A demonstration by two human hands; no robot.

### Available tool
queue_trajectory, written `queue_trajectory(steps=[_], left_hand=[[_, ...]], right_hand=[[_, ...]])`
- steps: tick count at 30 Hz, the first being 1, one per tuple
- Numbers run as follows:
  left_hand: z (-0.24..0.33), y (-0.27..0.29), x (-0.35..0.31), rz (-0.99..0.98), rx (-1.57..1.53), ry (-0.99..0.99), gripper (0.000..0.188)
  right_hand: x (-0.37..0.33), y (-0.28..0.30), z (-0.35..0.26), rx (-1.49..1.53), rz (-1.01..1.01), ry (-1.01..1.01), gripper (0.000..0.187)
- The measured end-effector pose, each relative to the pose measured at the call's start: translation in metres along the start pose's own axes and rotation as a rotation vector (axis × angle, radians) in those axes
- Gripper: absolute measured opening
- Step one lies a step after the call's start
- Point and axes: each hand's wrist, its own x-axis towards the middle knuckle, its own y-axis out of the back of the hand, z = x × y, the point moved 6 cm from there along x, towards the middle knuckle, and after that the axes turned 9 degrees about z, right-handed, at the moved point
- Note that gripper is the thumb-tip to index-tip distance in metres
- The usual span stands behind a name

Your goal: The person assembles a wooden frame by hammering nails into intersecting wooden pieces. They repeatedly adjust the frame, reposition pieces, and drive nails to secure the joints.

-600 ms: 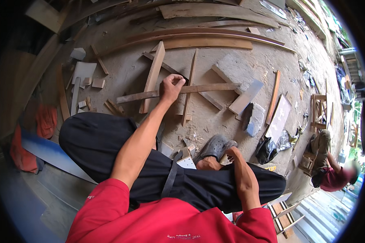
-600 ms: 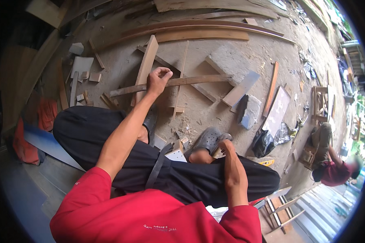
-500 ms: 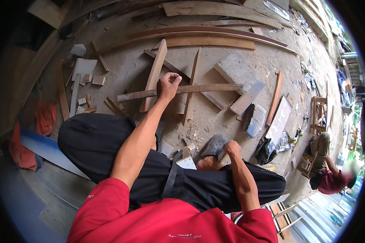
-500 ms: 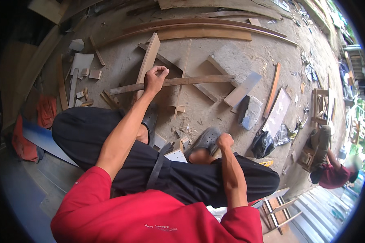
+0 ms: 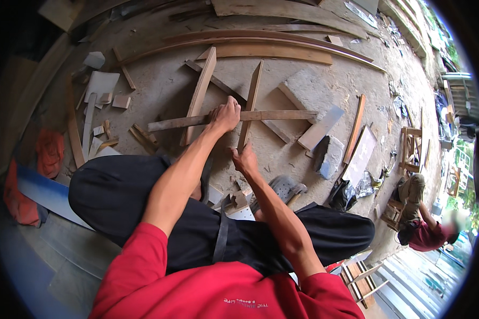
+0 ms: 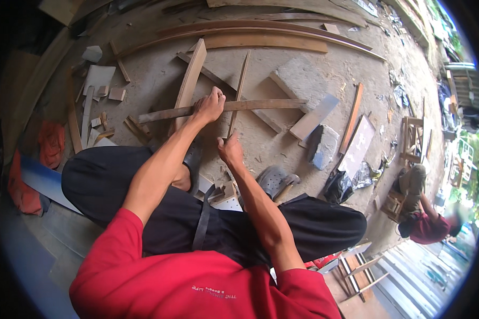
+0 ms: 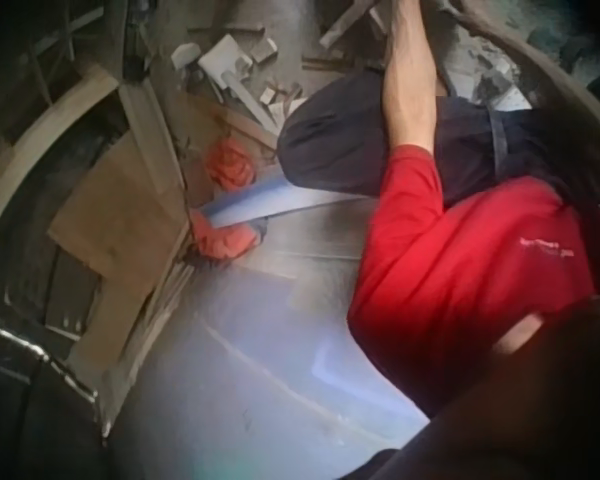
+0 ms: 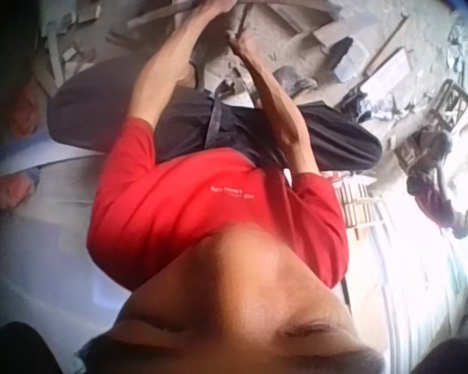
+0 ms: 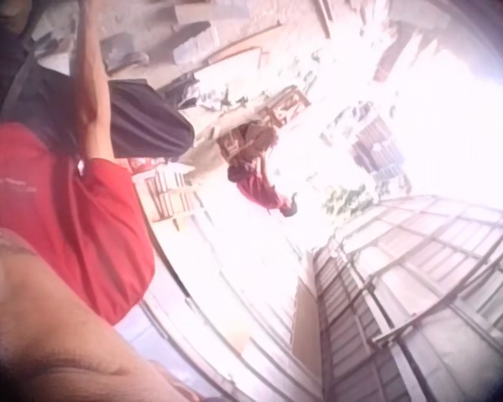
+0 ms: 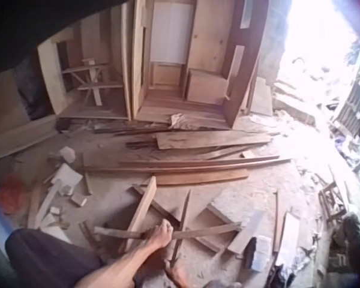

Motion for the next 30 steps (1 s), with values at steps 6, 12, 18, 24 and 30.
queue_trajectory(steps=[6, 12, 18, 24, 30], left_hand=[[-0.004, -0.006, 0.012, -0.037, -0.007, -0.001, 0.032], [-0.007, 0.002, 0.010, -0.006, -0.004, -0.010, 0.032], [-0.002, -0.001, 0.009, 0.005, -0.048, 0.011, 0.029], [-0.003, -0.009, 0.008, 0.005, -0.062, -0.004, 0.030], [-0.011, -0.018, 0.007, 0.021, -0.033, -0.021, 0.031]], right_hand=[[-0.003, -0.002, 0.005, -0.145, 0.136, 0.162, 0.043], [-0.021, 0.007, -0.016, -0.200, 0.123, 0.134, 0.045], [-0.020, -0.003, -0.016, -0.105, 0.194, 0.121, 0.047], [-0.013, 0.003, -0.005, -0.099, 0.172, 0.149, 0.050], [-0.016, -0.003, 0.004, -0.114, 0.151, 0.117, 0.053]])
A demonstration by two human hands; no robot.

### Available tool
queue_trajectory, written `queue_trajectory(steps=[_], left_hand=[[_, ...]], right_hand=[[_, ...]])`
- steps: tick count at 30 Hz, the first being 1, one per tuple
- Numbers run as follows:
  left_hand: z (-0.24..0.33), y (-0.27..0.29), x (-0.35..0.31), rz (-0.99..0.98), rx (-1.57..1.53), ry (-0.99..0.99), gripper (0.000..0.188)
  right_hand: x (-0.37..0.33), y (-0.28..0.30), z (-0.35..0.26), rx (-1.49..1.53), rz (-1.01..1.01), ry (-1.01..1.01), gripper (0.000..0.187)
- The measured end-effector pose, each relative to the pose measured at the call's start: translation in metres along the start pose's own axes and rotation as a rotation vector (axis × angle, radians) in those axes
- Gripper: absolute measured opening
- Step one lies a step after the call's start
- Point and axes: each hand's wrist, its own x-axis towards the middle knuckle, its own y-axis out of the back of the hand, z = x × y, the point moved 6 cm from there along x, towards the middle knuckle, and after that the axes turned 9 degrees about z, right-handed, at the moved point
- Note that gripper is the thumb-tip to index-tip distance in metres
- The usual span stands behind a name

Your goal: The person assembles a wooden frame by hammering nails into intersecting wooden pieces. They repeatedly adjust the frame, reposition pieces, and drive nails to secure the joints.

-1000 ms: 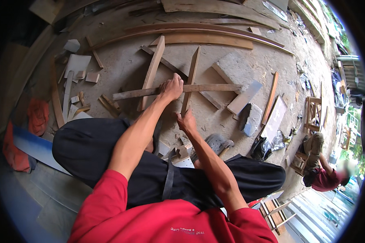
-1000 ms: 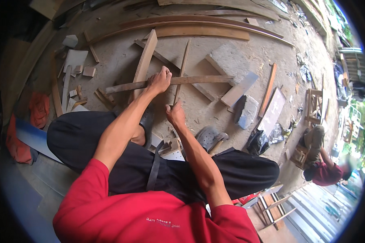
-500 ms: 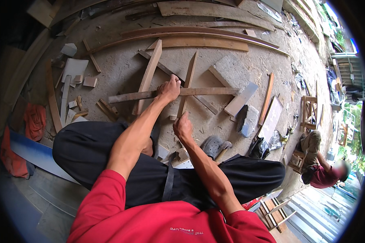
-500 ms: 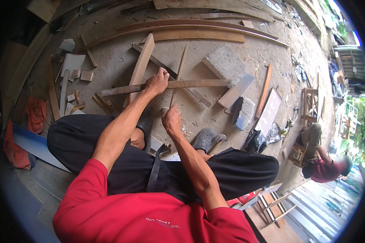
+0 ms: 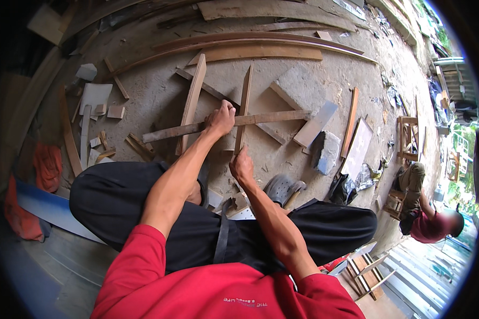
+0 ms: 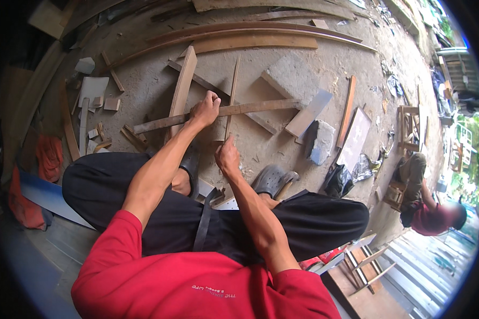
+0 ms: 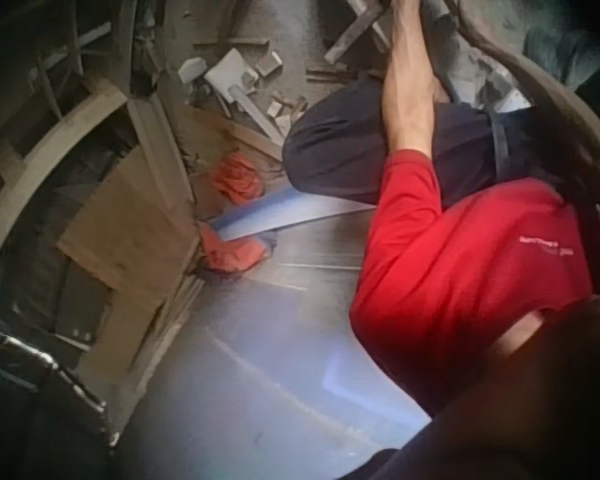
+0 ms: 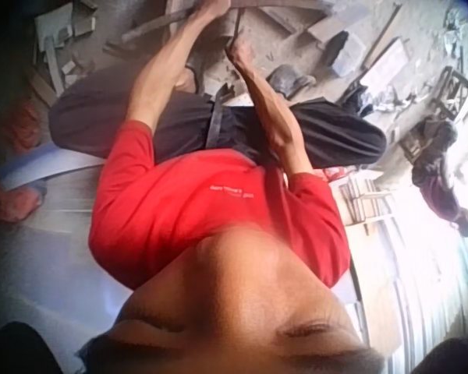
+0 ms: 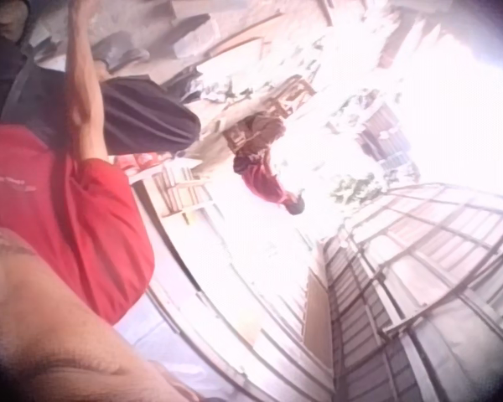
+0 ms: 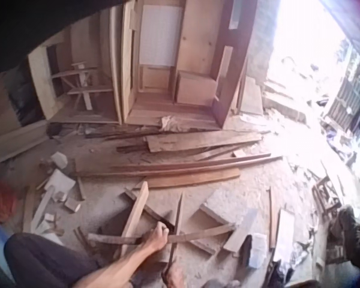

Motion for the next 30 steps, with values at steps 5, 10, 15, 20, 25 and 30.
queue_trajectory(steps=[5, 10, 15, 20, 25, 30], left_hand=[[0.008, 0.005, -0.009, 0.005, 0.006, 0.003, 0.029], [0.011, 0.012, -0.012, -0.011, 0.010, -0.012, 0.033], [0.009, 0.010, -0.011, -0.015, 0.000, -0.017, 0.033], [0.004, 0.005, -0.009, -0.034, 0.015, -0.006, 0.034], [0.011, 0.009, -0.012, -0.032, 0.010, -0.016, 0.036], [0.009, 0.017, -0.008, 0.109, -0.182, -0.053, 0.027]], right_hand=[[-0.002, -0.004, 0.005, -0.008, 0.026, -0.008, 0.056], [-0.003, 0.000, -0.002, 0.019, 0.064, 0.036, 0.057], [-0.004, 0.000, -0.007, 0.021, 0.078, 0.052, 0.055], [-0.004, -0.006, -0.003, 0.038, 0.079, 0.091, 0.052], [-0.002, -0.005, -0.002, 0.026, 0.055, 0.042, 0.051], [-0.003, 0.015, -0.007, -0.033, 0.021, -0.130, 0.059]])
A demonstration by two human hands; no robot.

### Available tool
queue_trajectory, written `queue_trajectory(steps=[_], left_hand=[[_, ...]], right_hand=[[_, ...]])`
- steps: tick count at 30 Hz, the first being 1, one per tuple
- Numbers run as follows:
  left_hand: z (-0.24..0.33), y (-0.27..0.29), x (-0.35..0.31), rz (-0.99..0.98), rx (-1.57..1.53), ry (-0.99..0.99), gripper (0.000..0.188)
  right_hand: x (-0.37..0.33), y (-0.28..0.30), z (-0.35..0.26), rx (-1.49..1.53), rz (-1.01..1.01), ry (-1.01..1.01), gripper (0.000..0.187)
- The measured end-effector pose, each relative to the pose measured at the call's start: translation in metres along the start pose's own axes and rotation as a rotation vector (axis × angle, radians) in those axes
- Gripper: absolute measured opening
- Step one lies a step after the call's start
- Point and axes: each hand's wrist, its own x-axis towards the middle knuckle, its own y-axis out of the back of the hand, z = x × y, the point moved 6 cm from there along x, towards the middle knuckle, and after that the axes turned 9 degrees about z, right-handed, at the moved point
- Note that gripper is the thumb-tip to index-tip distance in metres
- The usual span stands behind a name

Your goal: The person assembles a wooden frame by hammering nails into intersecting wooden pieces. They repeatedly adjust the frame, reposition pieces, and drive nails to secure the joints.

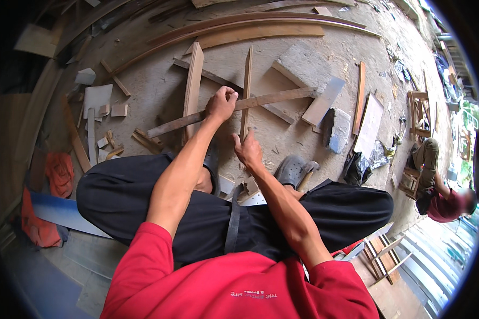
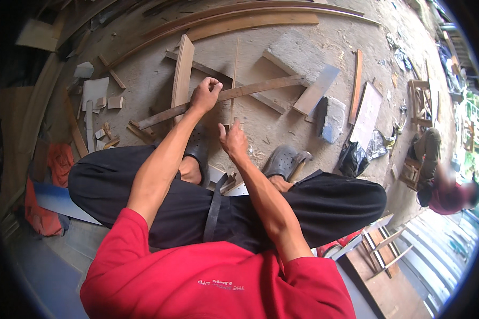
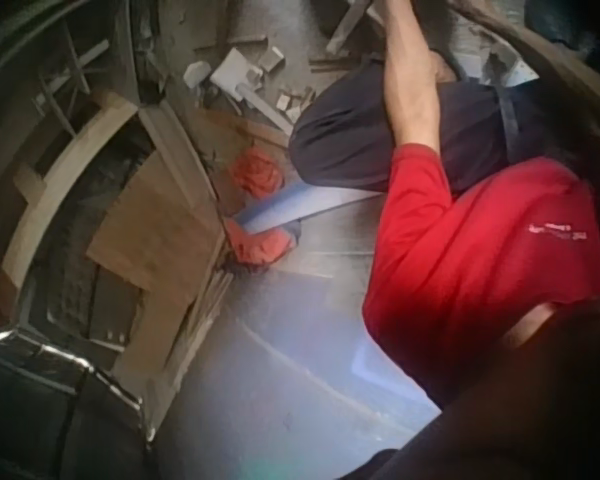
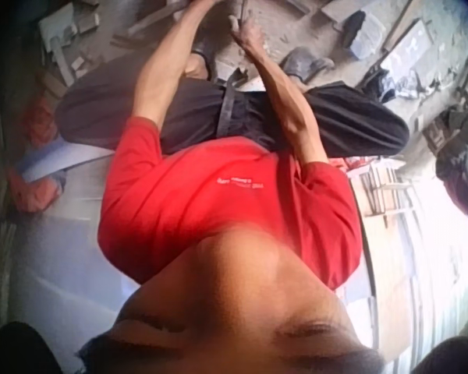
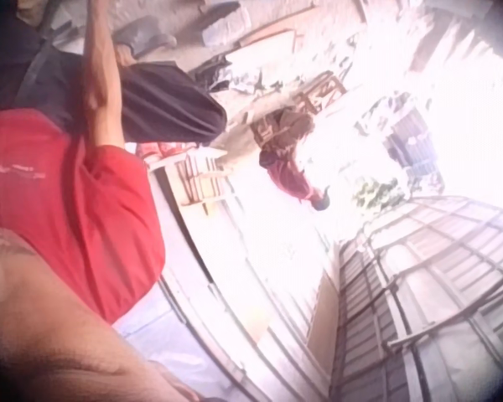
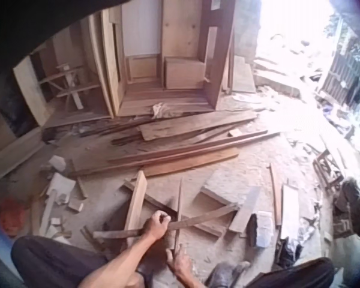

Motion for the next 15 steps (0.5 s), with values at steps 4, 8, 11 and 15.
queue_trajectory(steps=[4, 8, 11, 15], left_hand=[[0.015, 0.000, 0.006, -0.022, -0.257, -0.012, 0.021], [0.032, 0.000, 0.000, -0.095, -0.329, -0.020, 0.019], [0.030, -0.007, -0.005, -0.101, -0.339, -0.030, 0.020], [0.025, -0.015, -0.008, -0.082, -0.333, -0.011, 0.020]], right_hand=[[0.016, 0.041, 0.043, 0.146, 0.171, -0.132, 0.071], [0.032, 0.098, 0.150, -0.015, 0.275, -0.377, 0.061], [0.011, 0.121, 0.245, -0.103, 0.328, -0.633, 0.053], [-0.017, 0.106, 0.300, -0.116, 0.269, -0.748, 0.055]])
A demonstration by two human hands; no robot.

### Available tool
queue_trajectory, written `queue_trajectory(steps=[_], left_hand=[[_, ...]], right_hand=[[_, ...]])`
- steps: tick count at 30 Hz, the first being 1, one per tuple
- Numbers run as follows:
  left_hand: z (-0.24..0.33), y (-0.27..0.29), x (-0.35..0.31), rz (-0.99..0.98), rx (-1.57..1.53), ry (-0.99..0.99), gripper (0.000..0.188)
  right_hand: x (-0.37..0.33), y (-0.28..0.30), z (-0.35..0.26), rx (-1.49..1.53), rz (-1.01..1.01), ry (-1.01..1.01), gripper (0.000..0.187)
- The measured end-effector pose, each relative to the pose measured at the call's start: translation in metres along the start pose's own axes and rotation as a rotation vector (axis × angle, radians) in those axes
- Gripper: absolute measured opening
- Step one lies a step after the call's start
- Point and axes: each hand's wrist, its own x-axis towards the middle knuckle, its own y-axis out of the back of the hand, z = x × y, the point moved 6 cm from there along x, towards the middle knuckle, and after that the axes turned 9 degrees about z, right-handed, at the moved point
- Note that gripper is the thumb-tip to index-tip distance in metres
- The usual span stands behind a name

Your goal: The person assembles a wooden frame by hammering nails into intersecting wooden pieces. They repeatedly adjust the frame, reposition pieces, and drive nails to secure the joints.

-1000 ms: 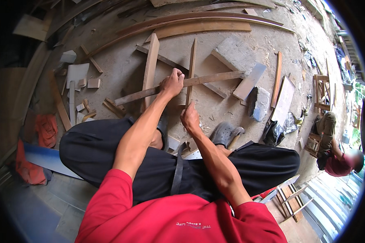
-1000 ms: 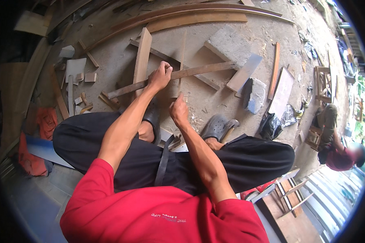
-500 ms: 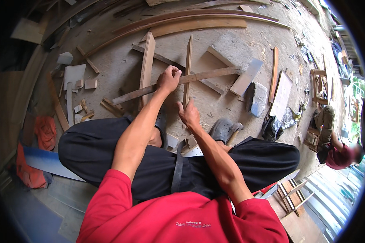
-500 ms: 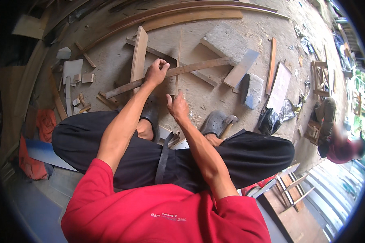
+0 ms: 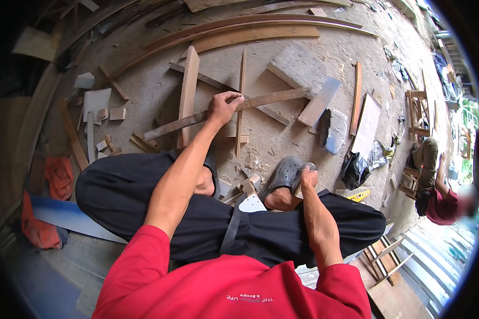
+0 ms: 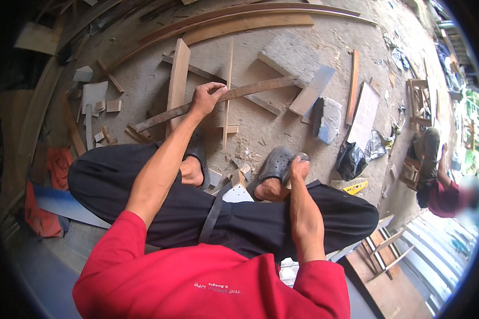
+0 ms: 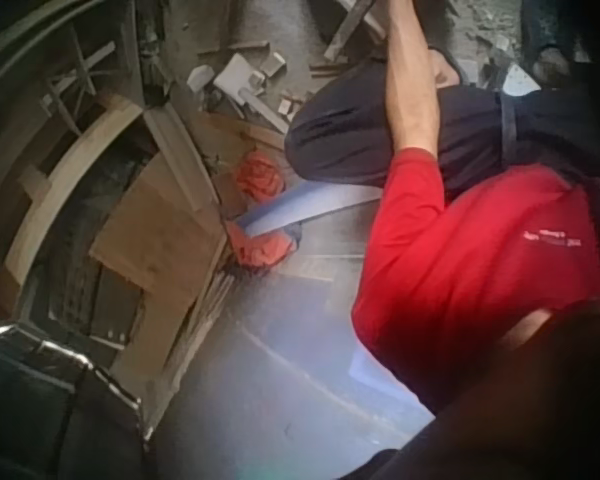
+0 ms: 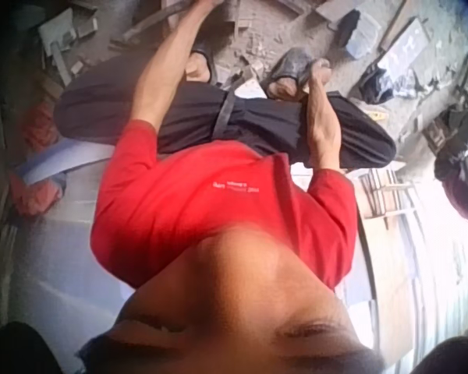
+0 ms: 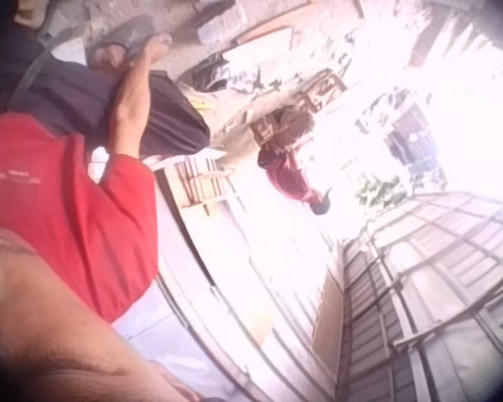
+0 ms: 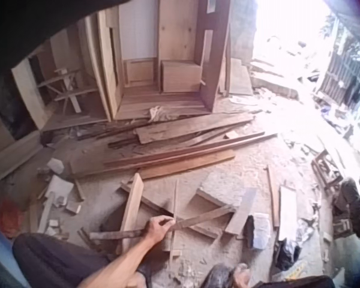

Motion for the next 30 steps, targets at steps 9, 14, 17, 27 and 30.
queue_trajectory(steps=[9, 14, 17, 27, 30], left_hand=[[-0.005, 0.000, -0.001, -0.039, 0.033, 0.011, 0.022], [-0.006, -0.003, -0.001, -0.029, 0.107, -0.010, 0.024], [0.001, -0.004, -0.004, -0.012, 0.109, -0.001, 0.024], [-0.006, -0.003, 0.002, 0.000, 0.102, -0.031, 0.024], [-0.004, -0.002, 0.002, 0.004, 0.137, -0.029, 0.024]], right_hand=[[-0.010, -0.038, 0.031, 0.015, -0.034, -0.315, 0.092], [0.023, -0.065, 0.089, 0.507, 0.073, -0.756, 0.085], [0.026, -0.074, 0.094, 0.643, 0.089, -0.866, 0.083], [0.008, -0.055, 0.080, 0.258, 0.066, -0.607, 0.075], [0.007, -0.053, 0.082, 0.188, 0.067, -0.568, 0.073]])
